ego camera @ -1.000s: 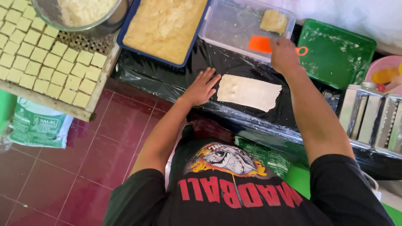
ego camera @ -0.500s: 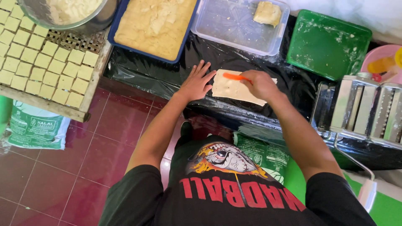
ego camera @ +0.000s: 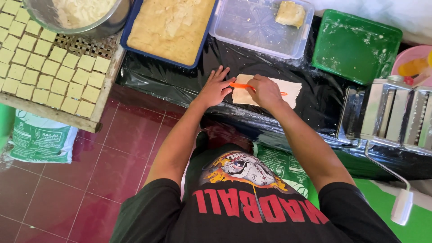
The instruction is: Preparing, cutting, and arranging small squares of dough for snacks.
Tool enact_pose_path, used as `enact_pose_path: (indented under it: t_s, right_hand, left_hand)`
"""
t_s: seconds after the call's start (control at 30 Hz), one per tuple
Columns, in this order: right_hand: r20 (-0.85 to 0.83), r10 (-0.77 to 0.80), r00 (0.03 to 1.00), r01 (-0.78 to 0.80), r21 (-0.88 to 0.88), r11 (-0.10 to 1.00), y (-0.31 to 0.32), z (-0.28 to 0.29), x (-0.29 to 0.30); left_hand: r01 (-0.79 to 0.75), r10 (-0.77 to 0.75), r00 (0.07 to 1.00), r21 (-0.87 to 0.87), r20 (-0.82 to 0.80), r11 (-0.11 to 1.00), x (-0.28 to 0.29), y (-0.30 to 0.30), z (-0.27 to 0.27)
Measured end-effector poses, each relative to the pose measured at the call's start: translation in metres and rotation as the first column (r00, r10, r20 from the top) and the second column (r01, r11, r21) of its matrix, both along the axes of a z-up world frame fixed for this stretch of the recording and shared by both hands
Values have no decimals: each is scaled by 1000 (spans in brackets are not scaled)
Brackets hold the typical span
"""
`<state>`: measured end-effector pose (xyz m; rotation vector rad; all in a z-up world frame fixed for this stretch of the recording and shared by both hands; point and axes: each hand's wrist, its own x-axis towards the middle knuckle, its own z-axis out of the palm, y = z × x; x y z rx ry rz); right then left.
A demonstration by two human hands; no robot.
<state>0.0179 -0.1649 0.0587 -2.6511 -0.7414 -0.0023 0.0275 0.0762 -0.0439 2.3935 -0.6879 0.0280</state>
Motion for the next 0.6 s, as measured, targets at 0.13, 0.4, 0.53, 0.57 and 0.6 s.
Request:
enact_pose_path:
  t_s: [0.13,0.4,0.53,0.57,0.6]
  right_hand:
    - [3,-3,1000,3,-7,1000,1,-1,1]
    - [5,-3,1000,3,8,1000,0,-10,2]
    - [40,17,999,-17,11,1000,-1,-12,1]
    - [34,19,999,-20,9,1000,-1,-12,1]
    - [30,21,999,-21,8,1000,-2,-12,2]
  left_hand:
    - [3,-3,1000,2,-17,1000,0,0,2]
    - [7,-7,1000,22,-12,1000,-1,0,4]
    - [24,-24,1000,31,16,999,-3,1,3]
    - [19,-19,1000,38,13,999,-3,1,3]
    - [14,-15,1000,47,13,999,-2,1,4]
